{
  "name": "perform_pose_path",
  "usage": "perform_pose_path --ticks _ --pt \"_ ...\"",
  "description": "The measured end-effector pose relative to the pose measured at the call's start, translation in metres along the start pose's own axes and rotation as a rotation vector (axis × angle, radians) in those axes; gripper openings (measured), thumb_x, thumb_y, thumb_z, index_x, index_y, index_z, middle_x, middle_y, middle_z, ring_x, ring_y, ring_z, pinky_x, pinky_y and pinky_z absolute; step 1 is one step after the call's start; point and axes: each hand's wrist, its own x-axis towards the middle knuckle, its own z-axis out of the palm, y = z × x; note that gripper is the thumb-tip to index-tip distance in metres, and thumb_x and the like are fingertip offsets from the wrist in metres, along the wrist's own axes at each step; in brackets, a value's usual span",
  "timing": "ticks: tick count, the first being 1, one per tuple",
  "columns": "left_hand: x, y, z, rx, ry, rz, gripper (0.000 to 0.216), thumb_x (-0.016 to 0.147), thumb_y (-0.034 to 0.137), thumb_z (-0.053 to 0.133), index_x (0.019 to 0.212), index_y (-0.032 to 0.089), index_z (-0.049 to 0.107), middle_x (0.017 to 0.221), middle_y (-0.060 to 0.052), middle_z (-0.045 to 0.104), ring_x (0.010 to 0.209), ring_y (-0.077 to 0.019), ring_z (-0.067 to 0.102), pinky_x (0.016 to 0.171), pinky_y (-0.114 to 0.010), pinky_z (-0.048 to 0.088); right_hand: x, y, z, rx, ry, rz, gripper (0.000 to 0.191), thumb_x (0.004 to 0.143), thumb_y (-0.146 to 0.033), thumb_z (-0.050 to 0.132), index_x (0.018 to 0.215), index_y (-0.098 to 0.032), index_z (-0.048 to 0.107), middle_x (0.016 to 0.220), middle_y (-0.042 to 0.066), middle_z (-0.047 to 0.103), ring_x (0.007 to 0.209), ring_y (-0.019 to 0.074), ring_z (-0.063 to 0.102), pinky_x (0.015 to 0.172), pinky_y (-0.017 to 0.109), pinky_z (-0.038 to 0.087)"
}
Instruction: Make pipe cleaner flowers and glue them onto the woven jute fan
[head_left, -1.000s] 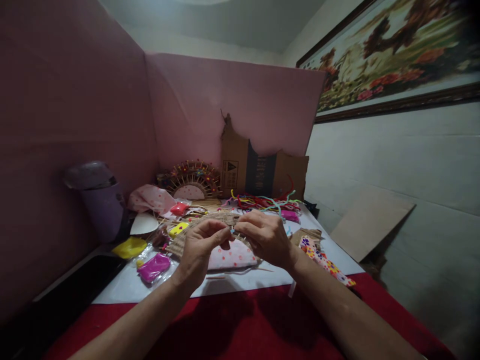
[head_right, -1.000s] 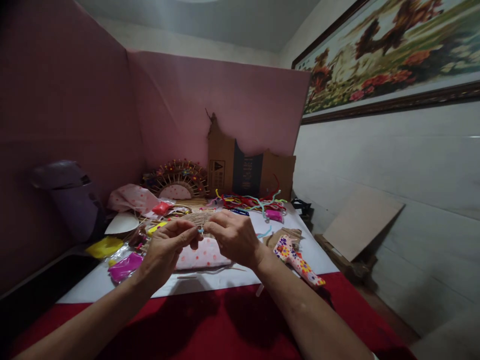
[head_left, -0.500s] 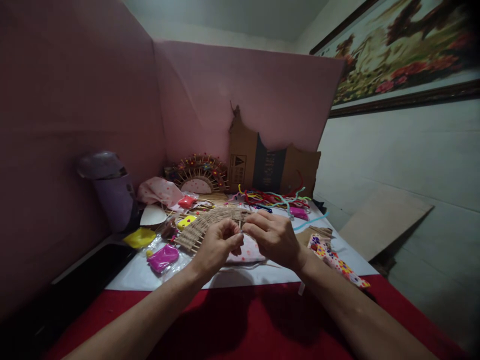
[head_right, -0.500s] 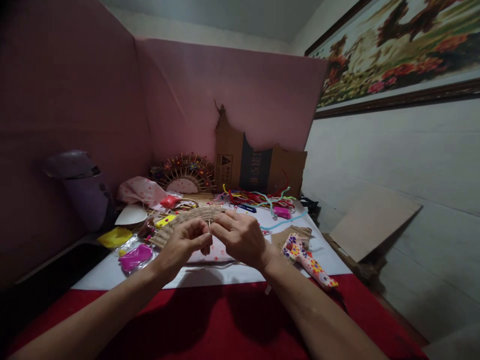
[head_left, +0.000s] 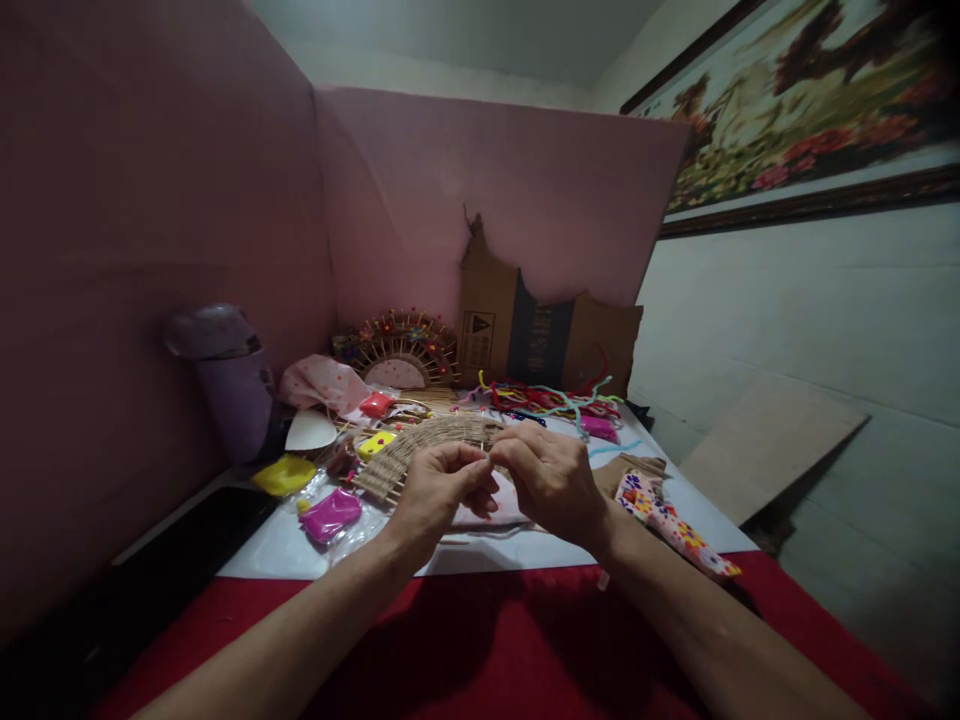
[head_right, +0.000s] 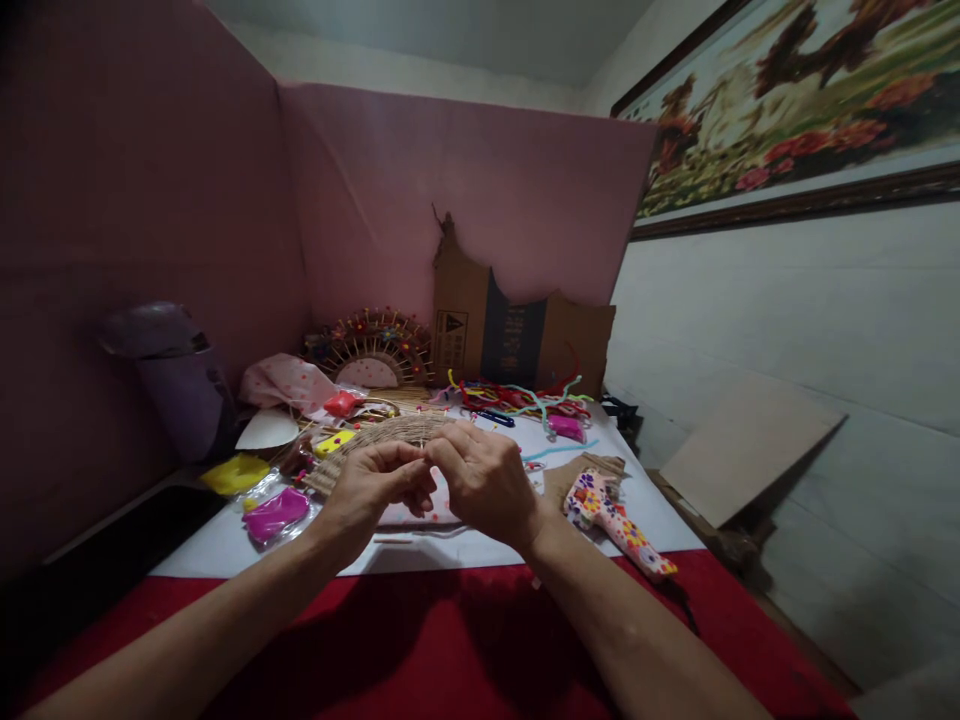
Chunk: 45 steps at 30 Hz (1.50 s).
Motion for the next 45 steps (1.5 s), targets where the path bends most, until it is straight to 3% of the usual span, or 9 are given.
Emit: perform_pose_path --ticks 12,17,25,29,36,45 --pt "0.0 -0.001 -0.004 -0.066 -0.098 -0.009 0.025 0.071 0.034 0.068 0.066 0.011 0.06 0.056 -0.002 0.062 0.045 -0.0116 0.057 0.046 -0.023 0.044 -0.001 0.001 0.0 0.066 0.065 0.034 0.011 0.083 -0.008 0.044 0.079 -0.017 0.05 0.076 0.004 0.059 0.071 0.0133 0.054 0.063 0.025 0.043" --pt "0.0 0.0 -0.004 -0.074 -0.071 -0.054 0.026 0.067 0.034 0.071 0.063 0.011 0.059 0.053 -0.003 0.062 0.042 -0.0118 0.057 0.044 -0.023 0.043 -0.001 0.001 0.001 0.059 0.058 0.033 0.01 0.084 -0.01 0.045 0.08 -0.017 0.05 0.077 0.004 0.06 0.072 0.0133 0.055 0.065 0.025 0.044" --pt "0.001 0.001 -0.003 -0.145 -0.067 -0.008 0.023 0.07 0.032 0.069 0.069 0.011 0.061 0.06 -0.003 0.064 0.048 -0.0114 0.059 0.048 -0.022 0.046 -0.004 0.005 0.005 0.062 0.043 0.074 0.013 0.082 -0.007 0.043 0.081 -0.017 0.051 0.078 0.004 0.06 0.073 0.0137 0.056 0.065 0.025 0.045" --pt "0.002 0.002 -0.007 -0.258 -0.139 -0.099 0.018 0.069 0.025 0.071 0.075 0.01 0.061 0.063 -0.004 0.064 0.05 -0.0107 0.059 0.048 -0.021 0.046 -0.004 0.006 0.005 0.089 0.067 0.077 0.016 0.081 -0.005 0.042 0.083 -0.017 0.052 0.079 0.005 0.061 0.074 0.0139 0.057 0.066 0.025 0.045" --pt "0.002 0.002 -0.011 -0.312 -0.263 -0.21 0.019 0.072 0.025 0.069 0.066 0.01 0.059 0.059 -0.003 0.061 0.046 -0.008 0.057 0.044 -0.017 0.043 -0.004 0.007 0.004 0.107 0.094 0.062 0.017 0.082 -0.006 0.042 0.084 -0.018 0.054 0.08 0.004 0.062 0.074 0.0135 0.057 0.066 0.025 0.046" --pt "0.002 0.005 -0.009 -0.281 -0.281 -0.221 0.015 0.074 0.022 0.066 0.067 0.011 0.059 0.057 -0.002 0.061 0.044 -0.0077 0.057 0.044 -0.016 0.043 -0.004 0.011 0.0 0.093 0.067 0.023 0.017 0.082 -0.006 0.044 0.089 -0.018 0.055 0.083 0.006 0.062 0.076 0.0149 0.056 0.067 0.026 0.045"
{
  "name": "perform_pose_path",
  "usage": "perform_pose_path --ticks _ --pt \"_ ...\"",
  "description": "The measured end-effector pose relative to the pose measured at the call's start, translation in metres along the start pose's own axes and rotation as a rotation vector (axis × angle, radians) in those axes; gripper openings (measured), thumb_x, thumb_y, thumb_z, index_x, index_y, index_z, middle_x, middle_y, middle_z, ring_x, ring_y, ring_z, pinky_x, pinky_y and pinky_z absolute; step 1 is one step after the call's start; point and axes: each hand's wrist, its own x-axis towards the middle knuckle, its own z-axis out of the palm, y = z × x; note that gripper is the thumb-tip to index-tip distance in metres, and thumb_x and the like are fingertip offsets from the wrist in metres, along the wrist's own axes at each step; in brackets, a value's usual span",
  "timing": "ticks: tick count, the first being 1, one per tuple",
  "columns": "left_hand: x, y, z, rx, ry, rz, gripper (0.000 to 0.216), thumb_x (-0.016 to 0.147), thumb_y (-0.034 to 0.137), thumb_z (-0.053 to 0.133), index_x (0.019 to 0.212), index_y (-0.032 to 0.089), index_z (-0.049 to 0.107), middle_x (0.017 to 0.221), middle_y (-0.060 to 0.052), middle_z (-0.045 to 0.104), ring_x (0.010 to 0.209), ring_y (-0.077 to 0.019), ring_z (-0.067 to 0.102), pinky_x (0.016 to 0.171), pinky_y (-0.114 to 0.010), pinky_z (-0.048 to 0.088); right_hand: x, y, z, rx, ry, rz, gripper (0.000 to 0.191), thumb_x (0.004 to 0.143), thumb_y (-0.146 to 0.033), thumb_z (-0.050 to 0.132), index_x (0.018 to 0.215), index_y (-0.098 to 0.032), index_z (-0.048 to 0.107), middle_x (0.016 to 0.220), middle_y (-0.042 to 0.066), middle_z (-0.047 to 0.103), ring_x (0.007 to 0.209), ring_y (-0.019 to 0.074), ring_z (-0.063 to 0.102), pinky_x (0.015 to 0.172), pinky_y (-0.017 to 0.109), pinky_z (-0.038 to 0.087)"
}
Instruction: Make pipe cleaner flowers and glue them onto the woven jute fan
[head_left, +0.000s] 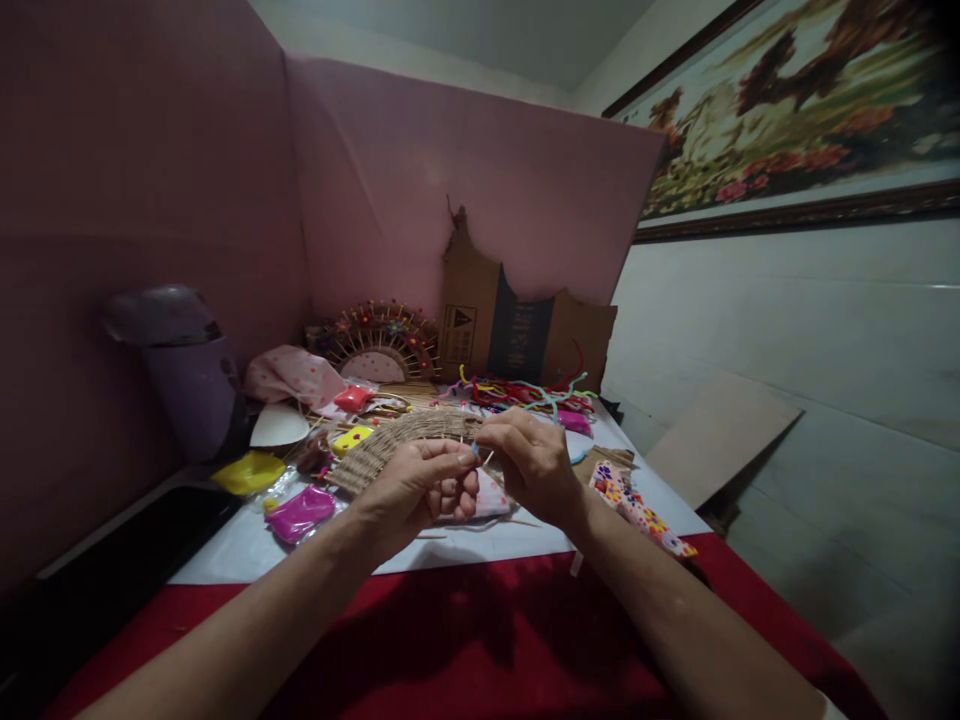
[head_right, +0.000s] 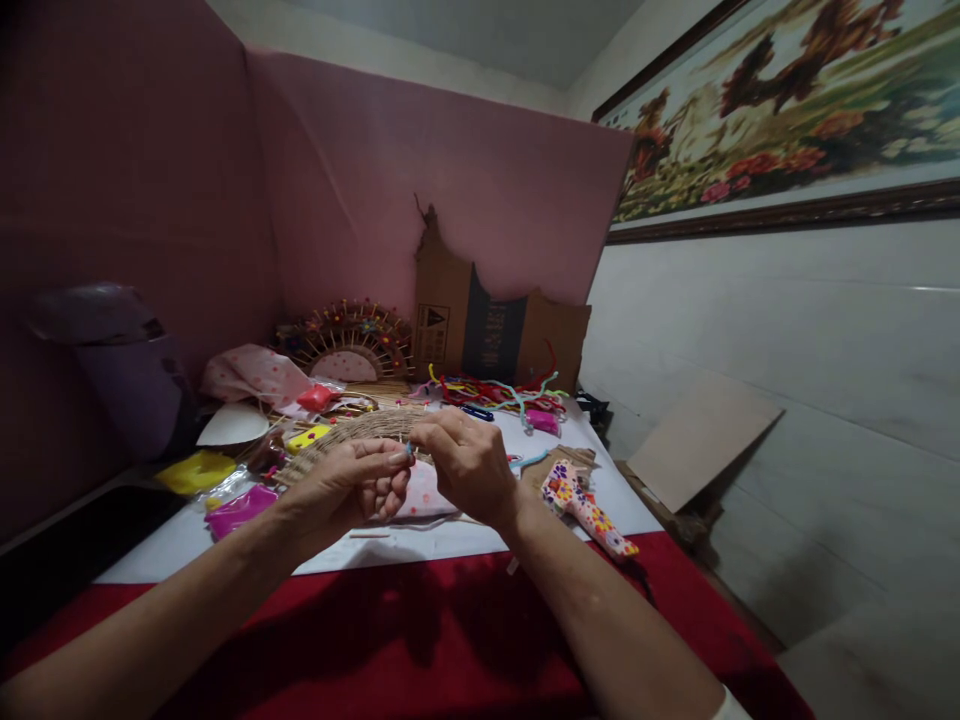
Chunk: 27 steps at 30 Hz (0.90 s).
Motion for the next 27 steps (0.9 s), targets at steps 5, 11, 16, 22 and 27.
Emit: perform_pose_path --ticks 5,11,16,22,27 --pt "0.001 -0.002 0.003 0.051 0.102 0.091 0.014 0.073 0.022 0.065 0.067 0.011 0.058 0.055 -0.001 0.061 0.043 -0.0089 0.056 0.044 -0.019 0.044 0.003 -0.004 -0.001 -0.072 -0.038 0.02 0.013 0.084 -0.01 0.045 0.085 -0.017 0.057 0.076 0.005 0.061 0.071 0.0146 0.054 0.065 0.026 0.043" --pt "-0.001 -0.003 0.01 0.097 0.279 0.198 0.016 0.069 0.024 0.067 0.066 0.011 0.057 0.053 0.0 0.06 0.042 -0.0102 0.055 0.043 -0.021 0.044 0.0 -0.009 0.005 -0.144 -0.09 0.035 0.013 0.084 -0.011 0.045 0.078 -0.015 0.055 0.071 0.005 0.058 0.068 0.0147 0.052 0.063 0.026 0.04" --pt "0.001 -0.007 0.011 0.101 0.376 0.278 0.017 0.068 0.022 0.065 0.062 0.012 0.054 0.05 0.001 0.057 0.038 -0.0076 0.05 0.038 -0.018 0.037 -0.002 -0.016 0.012 -0.115 -0.085 0.043 0.016 0.085 -0.01 0.042 0.077 -0.015 0.055 0.068 0.004 0.057 0.066 0.0143 0.051 0.063 0.026 0.041" --pt "0.002 -0.011 0.007 0.065 0.338 0.285 0.019 0.067 0.026 0.069 0.069 0.011 0.058 0.054 0.0 0.06 0.042 -0.0076 0.053 0.041 -0.018 0.038 -0.006 -0.014 0.015 -0.057 -0.057 0.117 0.013 0.084 -0.009 0.044 0.083 -0.016 0.055 0.073 0.005 0.059 0.071 0.0157 0.054 0.067 0.027 0.043" --pt "0.001 -0.004 0.002 0.209 0.257 0.248 0.022 0.07 0.03 0.068 0.068 0.011 0.058 0.057 -0.002 0.062 0.044 -0.0095 0.055 0.041 -0.019 0.04 -0.006 -0.009 0.013 -0.002 -0.046 0.119 0.017 0.083 -0.007 0.042 0.082 -0.018 0.055 0.075 0.004 0.059 0.074 0.0153 0.053 0.067 0.027 0.042"
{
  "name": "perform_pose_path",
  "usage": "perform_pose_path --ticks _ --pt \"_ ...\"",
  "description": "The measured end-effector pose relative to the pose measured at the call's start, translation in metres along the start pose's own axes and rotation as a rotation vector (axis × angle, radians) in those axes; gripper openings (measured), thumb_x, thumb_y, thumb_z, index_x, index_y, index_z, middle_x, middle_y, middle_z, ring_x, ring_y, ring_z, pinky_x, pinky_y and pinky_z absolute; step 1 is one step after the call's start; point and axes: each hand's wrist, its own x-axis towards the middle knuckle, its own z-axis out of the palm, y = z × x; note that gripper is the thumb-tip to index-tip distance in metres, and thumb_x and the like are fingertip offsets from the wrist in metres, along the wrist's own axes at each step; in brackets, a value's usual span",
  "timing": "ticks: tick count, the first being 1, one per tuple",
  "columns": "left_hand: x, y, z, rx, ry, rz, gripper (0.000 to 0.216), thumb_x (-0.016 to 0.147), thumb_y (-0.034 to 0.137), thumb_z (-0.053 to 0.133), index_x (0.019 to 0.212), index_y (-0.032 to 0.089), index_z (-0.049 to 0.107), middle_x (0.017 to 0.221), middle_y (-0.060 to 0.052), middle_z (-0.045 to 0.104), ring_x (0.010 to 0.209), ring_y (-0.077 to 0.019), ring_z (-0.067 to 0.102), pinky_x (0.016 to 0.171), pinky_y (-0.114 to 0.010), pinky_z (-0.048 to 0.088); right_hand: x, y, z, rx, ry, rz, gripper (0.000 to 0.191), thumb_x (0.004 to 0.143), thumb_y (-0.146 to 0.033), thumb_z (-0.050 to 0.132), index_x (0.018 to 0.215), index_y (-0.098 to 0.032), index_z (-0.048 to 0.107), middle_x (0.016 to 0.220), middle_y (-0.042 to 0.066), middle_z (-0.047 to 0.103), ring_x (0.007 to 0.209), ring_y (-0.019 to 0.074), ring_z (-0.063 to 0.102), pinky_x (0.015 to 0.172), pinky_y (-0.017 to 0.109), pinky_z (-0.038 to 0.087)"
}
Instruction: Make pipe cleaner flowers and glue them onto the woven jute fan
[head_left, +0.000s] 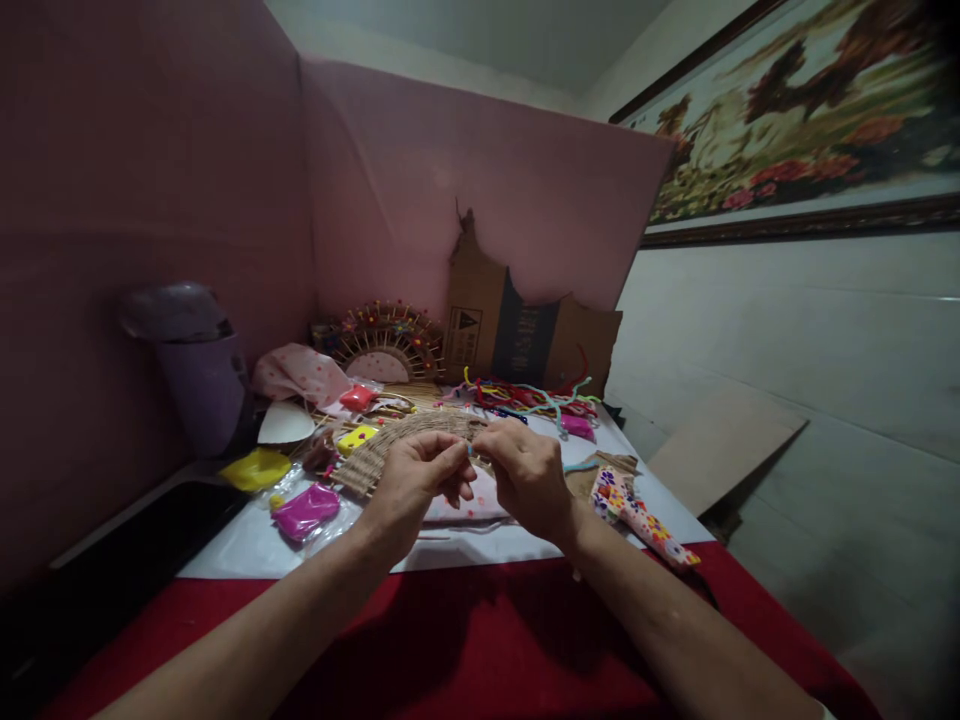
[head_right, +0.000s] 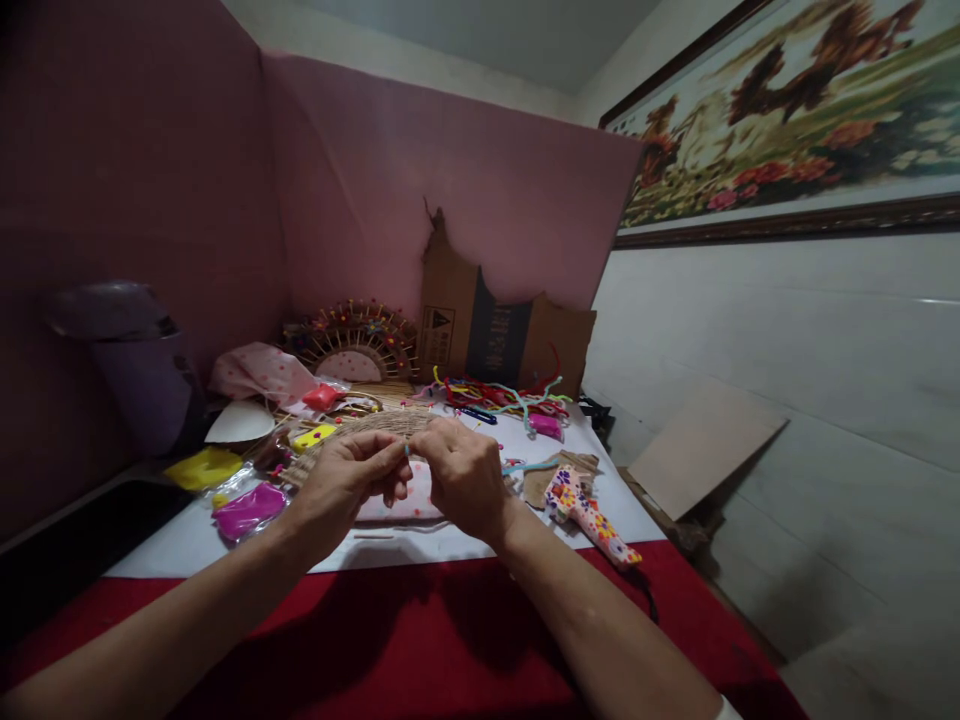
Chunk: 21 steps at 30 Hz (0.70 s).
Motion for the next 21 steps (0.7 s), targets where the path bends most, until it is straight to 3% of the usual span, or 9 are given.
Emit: perform_pose_path --ticks 5,9,16,21 --pt "0.003 0.008 -0.004 0.098 -0.137 -0.061 0.022 0.07 0.032 0.068 0.068 0.012 0.058 0.057 -0.001 0.061 0.043 -0.0101 0.055 0.041 -0.02 0.041 0.006 0.004 -0.005 0.053 -0.024 -0.015 0.016 0.083 -0.007 0.043 0.08 -0.018 0.055 0.075 0.004 0.058 0.07 0.014 0.053 0.062 0.025 0.041" --pt "0.002 0.014 -0.002 0.195 -0.174 -0.04 0.026 0.07 0.034 0.066 0.061 0.012 0.059 0.054 -0.001 0.059 0.041 -0.0099 0.053 0.041 -0.022 0.041 0.007 0.007 -0.008 0.115 -0.1 -0.014 0.016 0.083 -0.008 0.043 0.078 -0.017 0.055 0.072 0.003 0.056 0.067 0.0134 0.051 0.061 0.025 0.04" --pt "-0.001 0.011 0.0 0.157 -0.116 0.01 0.022 0.072 0.028 0.064 0.059 0.013 0.056 0.048 0.001 0.058 0.038 -0.0092 0.051 0.041 -0.021 0.04 0.007 0.006 -0.008 0.191 -0.089 -0.021 0.014 0.085 -0.01 0.042 0.081 -0.017 0.053 0.072 0.004 0.056 0.069 0.0143 0.051 0.063 0.026 0.041" --pt "-0.001 0.008 0.003 0.137 0.008 0.083 0.022 0.073 0.028 0.063 0.06 0.013 0.055 0.047 0.001 0.057 0.036 -0.0079 0.049 0.039 -0.02 0.038 0.006 0.002 -0.004 0.223 -0.068 0.007 0.013 0.085 -0.01 0.042 0.085 -0.017 0.053 0.072 0.003 0.055 0.067 0.0141 0.051 0.063 0.027 0.041"
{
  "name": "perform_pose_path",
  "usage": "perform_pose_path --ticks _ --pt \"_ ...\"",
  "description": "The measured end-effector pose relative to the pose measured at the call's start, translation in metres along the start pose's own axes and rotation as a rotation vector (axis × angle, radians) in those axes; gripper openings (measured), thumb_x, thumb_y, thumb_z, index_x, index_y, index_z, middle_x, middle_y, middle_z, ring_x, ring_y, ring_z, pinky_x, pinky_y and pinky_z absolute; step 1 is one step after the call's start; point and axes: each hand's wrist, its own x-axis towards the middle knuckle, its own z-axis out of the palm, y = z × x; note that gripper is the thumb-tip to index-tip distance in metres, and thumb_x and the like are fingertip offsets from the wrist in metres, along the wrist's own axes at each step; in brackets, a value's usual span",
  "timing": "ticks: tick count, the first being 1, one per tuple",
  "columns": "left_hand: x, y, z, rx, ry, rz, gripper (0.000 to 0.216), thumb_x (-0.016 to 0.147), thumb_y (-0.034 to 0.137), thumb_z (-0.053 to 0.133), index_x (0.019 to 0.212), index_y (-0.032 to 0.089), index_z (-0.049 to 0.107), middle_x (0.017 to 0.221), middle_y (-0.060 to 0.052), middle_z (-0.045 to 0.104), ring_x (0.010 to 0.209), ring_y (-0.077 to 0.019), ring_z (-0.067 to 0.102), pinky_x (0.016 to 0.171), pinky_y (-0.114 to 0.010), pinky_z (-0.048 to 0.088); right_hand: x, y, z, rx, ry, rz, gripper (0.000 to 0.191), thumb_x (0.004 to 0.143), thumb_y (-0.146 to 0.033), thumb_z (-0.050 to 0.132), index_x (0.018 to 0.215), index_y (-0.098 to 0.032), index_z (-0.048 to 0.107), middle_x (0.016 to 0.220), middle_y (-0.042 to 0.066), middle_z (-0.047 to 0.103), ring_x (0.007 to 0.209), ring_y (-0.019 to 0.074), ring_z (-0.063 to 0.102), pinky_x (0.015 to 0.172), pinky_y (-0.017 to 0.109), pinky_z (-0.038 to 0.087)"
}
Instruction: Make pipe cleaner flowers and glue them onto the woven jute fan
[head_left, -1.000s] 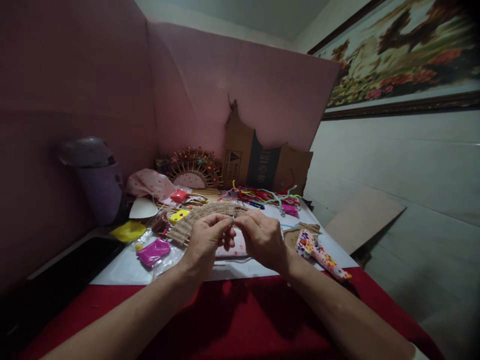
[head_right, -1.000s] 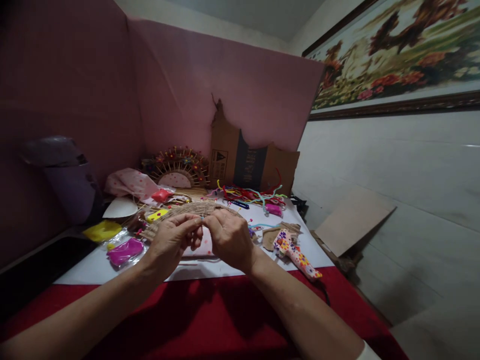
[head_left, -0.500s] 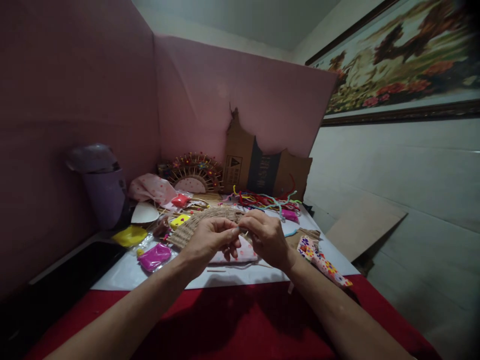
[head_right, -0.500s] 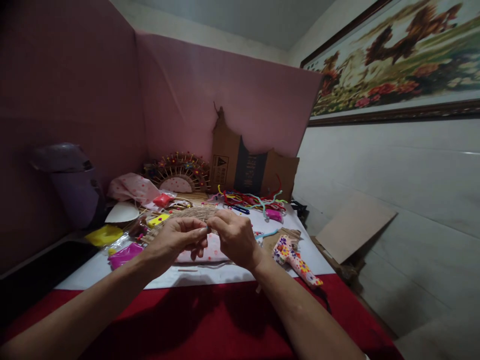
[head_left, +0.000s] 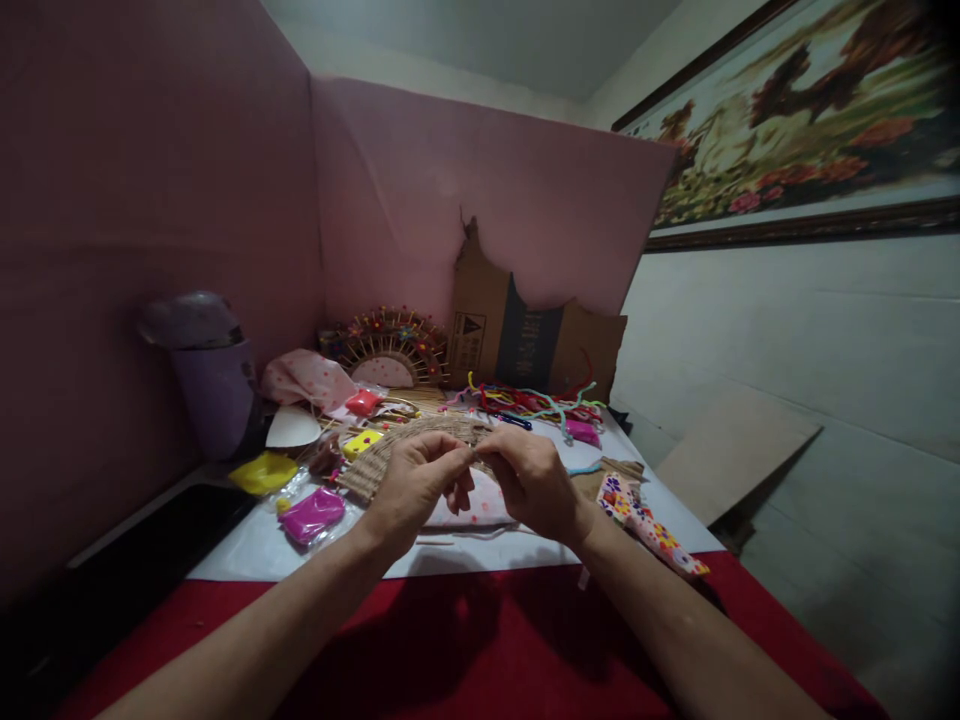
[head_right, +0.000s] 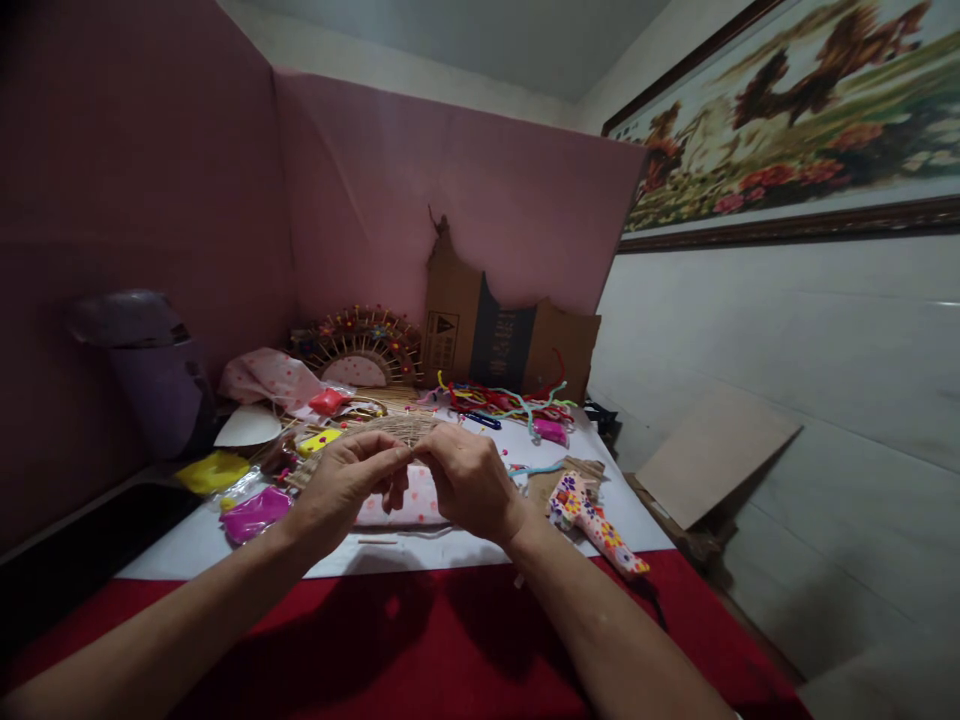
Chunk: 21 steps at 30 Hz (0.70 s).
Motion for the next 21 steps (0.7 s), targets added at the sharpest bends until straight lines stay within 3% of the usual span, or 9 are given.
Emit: perform_pose_path --ticks 8,14,18,21 --pt "-0.003 -0.01 0.006 -0.077 0.156 0.039 0.021 0.072 0.026 0.063 0.058 0.014 0.053 0.048 0.002 0.055 0.038 -0.008 0.049 0.038 -0.02 0.037 -0.004 -0.014 0.013 -0.105 0.011 0.06 0.013 0.082 -0.008 0.043 0.079 -0.016 0.052 0.068 0.004 0.054 0.064 0.0155 0.049 0.061 0.027 0.039" --pt "-0.001 -0.011 0.003 0.012 0.074 -0.018 0.026 0.071 0.035 0.064 0.061 0.012 0.056 0.052 -0.001 0.059 0.041 -0.0101 0.053 0.041 -0.021 0.041 -0.003 -0.001 0.008 -0.208 -0.05 0.118 0.013 0.08 -0.008 0.045 0.077 -0.017 0.053 0.068 0.003 0.053 0.064 0.0146 0.049 0.06 0.025 0.035" --pt "0.002 -0.009 0.001 0.137 0.06 -0.017 0.022 0.07 0.032 0.064 0.062 0.013 0.057 0.05 0.001 0.058 0.039 -0.0095 0.052 0.039 -0.02 0.041 0.0 0.008 -0.002 -0.268 -0.158 0.045 0.017 0.08 -0.006 0.045 0.076 -0.018 0.055 0.072 0.003 0.055 0.068 0.014 0.05 0.06 0.023 0.034" --pt "0.004 -0.006 -0.002 0.154 -0.007 -0.097 0.018 0.067 0.028 0.066 0.062 0.012 0.057 0.048 0.001 0.058 0.038 -0.0103 0.053 0.037 -0.02 0.041 0.002 0.008 -0.006 -0.241 -0.17 0.015 0.015 0.081 -0.007 0.046 0.076 -0.018 0.056 0.072 0.002 0.054 0.067 0.0134 0.049 0.061 0.023 0.035"
